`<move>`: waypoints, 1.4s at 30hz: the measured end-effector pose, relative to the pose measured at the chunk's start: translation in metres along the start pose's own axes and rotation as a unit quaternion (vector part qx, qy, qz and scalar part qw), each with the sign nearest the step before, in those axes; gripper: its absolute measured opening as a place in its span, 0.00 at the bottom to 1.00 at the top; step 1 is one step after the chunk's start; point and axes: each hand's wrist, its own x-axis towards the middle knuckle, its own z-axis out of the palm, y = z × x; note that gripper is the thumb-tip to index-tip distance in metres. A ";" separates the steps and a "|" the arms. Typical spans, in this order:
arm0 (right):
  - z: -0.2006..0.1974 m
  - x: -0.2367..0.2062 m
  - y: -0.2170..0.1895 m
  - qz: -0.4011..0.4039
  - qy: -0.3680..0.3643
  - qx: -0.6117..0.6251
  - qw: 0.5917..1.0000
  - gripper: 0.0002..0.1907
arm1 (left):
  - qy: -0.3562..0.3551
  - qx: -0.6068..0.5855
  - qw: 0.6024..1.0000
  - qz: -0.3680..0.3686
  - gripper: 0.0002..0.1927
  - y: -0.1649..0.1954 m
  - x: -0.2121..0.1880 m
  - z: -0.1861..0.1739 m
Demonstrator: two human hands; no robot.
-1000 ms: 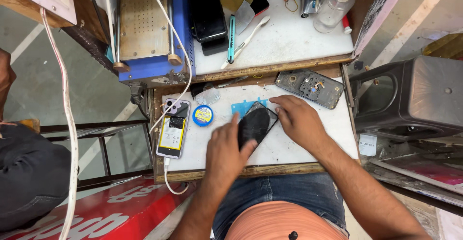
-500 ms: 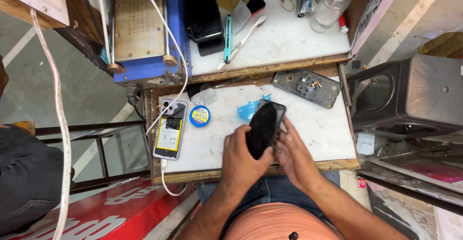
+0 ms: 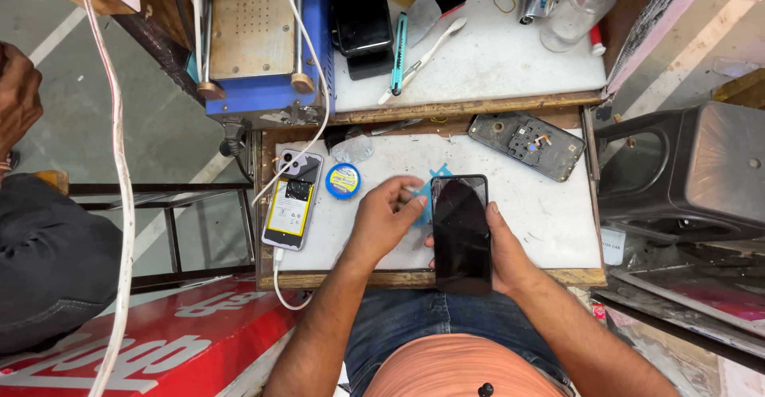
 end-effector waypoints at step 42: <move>0.015 0.005 -0.048 -0.005 0.079 -0.188 0.979 0.45 | 0.148 0.531 0.832 0.064 0.18 0.028 0.056 -0.050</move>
